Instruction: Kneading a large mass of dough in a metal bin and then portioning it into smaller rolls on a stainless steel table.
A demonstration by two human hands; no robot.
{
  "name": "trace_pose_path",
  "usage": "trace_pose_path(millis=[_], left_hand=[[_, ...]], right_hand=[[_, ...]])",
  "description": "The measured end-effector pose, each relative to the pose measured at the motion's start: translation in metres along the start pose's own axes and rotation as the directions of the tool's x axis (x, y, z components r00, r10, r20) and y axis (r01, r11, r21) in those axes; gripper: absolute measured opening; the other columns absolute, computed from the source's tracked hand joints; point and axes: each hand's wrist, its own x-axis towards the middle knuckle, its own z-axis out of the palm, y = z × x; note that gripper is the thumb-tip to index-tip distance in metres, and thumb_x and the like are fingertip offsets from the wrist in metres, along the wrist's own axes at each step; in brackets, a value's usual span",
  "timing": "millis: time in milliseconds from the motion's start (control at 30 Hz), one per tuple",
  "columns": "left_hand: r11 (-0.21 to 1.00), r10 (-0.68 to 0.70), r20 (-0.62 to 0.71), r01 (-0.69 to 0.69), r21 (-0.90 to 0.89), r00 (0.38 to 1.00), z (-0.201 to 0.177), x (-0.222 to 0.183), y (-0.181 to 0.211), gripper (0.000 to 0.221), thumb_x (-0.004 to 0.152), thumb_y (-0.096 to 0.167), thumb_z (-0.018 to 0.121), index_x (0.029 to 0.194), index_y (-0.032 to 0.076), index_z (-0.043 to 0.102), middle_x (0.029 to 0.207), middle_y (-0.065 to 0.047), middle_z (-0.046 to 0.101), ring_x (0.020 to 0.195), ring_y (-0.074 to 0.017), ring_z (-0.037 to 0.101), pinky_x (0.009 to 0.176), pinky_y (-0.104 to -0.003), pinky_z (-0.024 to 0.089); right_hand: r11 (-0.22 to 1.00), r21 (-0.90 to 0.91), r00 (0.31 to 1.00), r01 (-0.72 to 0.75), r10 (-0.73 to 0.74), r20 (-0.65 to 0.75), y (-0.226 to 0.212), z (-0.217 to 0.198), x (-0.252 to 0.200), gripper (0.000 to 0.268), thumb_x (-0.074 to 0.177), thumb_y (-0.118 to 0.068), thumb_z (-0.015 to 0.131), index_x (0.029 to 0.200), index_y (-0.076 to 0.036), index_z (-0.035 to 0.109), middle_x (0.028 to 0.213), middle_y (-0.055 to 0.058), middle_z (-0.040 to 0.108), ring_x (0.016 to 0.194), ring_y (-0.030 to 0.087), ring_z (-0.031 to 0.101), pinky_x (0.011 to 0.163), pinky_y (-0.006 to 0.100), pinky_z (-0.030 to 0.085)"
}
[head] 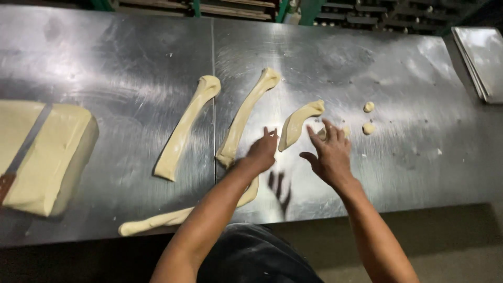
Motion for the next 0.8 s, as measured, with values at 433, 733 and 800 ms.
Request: trace_pose_path(millis=[433, 733, 800], left_hand=[[0.961, 0.158, -0.240, -0.205, -0.186, 0.958, -0.048, -0.051, 0.067, 0.019, 0.094, 0.023, 0.061, 0.092, 0.009, 0.074, 0.085, -0.018, 0.074, 0.082, -0.0401, 0.073, 0.074, -0.052, 0.057], [0.941, 0.300, -0.293, -0.232, 0.245, 0.908, -0.038, -0.019, -0.044, 0.015, 0.085, 0.021, 0.068, 0.077, 0.012, 0.078, 0.079, -0.016, 0.076, 0.073, -0.0331, 0.076, 0.059, -0.045, 0.059], [0.985, -0.161, -0.149, 0.167, 0.031, 0.976, -0.040, 0.001, -0.111, 0.013, 0.089, 0.013, 0.068, 0.092, 0.010, 0.080, 0.091, -0.015, 0.076, 0.087, -0.0328, 0.076, 0.068, -0.046, 0.060]], right_hand=[[0.534, 0.667, 0.839, -0.520, 0.466, 0.281, -0.021, 0.036, 0.015, 0.026, 0.110, -0.016, 0.056, 0.127, 0.001, 0.065, 0.108, 0.009, 0.071, 0.098, 0.012, 0.066, 0.084, 0.028, 0.052], [-0.031, 0.568, 0.441, -0.822, 0.595, 0.672, -0.086, 0.070, -0.016, 0.033, 0.107, -0.026, 0.056, 0.091, 0.001, 0.064, 0.065, 0.003, 0.052, 0.055, 0.015, 0.043, 0.049, 0.035, 0.035], [0.376, 0.573, 0.678, -0.728, 0.272, 0.683, -0.126, 0.031, 0.009, 0.025, 0.100, -0.020, 0.067, 0.087, 0.001, 0.065, 0.067, 0.007, 0.058, 0.061, 0.018, 0.052, 0.055, 0.037, 0.044]])
